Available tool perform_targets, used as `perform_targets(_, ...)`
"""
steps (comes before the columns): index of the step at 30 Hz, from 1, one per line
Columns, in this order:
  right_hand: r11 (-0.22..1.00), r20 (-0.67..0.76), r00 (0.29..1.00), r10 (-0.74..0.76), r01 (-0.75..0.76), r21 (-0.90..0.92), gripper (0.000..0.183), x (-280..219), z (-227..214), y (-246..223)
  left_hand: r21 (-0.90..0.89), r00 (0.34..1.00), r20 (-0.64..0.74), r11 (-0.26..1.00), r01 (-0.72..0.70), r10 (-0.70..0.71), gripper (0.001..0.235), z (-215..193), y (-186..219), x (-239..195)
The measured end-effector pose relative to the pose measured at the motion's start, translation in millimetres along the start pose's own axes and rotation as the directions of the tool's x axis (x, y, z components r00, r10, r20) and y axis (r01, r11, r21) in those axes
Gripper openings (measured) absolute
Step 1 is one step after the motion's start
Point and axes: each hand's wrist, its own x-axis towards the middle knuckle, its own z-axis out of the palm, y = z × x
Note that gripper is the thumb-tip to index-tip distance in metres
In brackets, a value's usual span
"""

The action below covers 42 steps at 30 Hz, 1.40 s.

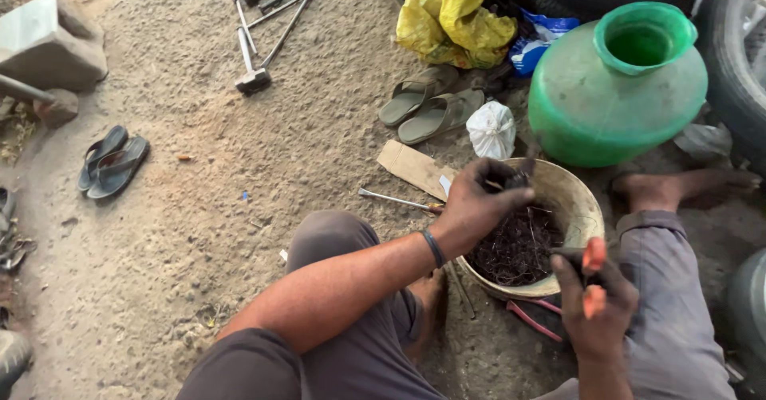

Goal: The person sits on the ground and uses orange-handled scissors to cut thin wires from a dark, tangled mass held in their left hand. The cut pieces fall into a bucket placed between their legs.

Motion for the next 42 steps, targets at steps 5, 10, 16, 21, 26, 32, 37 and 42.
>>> perform_targets(5,0.992,0.077,0.991,0.113,-0.117,0.048,0.015,15,-4,13,-0.338,1.0,0.001,0.941,0.028,-0.03,0.023,-21,22,10)
perform_targets(10,0.966,-0.04,0.982,0.187,-0.191,-0.176,0.028,28,-17,24,-0.234,0.992,0.045,0.964,0.125,-0.118,0.02,-20,8,3)
perform_targets(16,0.98,0.082,0.978,0.192,-0.186,-0.077,0.025,4,6,15,-0.107,0.988,0.146,0.992,0.072,-0.056,0.027,-4,-16,-7)
perform_targets(21,0.982,0.038,0.998,0.054,-0.046,-0.181,0.033,24,7,26,-0.174,0.984,0.177,0.984,0.044,-0.013,0.028,-6,13,-3)
perform_targets(26,0.73,-0.106,0.897,0.43,-0.276,0.625,0.042,12,-32,51,0.006,0.998,0.064,1.0,0.025,-0.025,0.028,-20,16,-11)
perform_targets(32,0.679,-0.147,0.891,0.429,-0.211,0.703,0.061,27,-43,33,0.273,0.981,0.139,0.957,0.097,-0.139,0.03,-27,32,-13)
perform_targets(37,0.666,-0.091,0.871,0.483,-0.298,0.684,0.05,30,-40,30,0.766,0.872,0.425,0.416,-0.49,0.244,0.059,-21,13,-10)
perform_targets(42,0.638,-0.08,0.874,0.478,-0.284,0.715,0.051,29,-47,37,0.954,0.984,0.114,0.293,-0.071,-0.135,0.066,-43,-8,42)
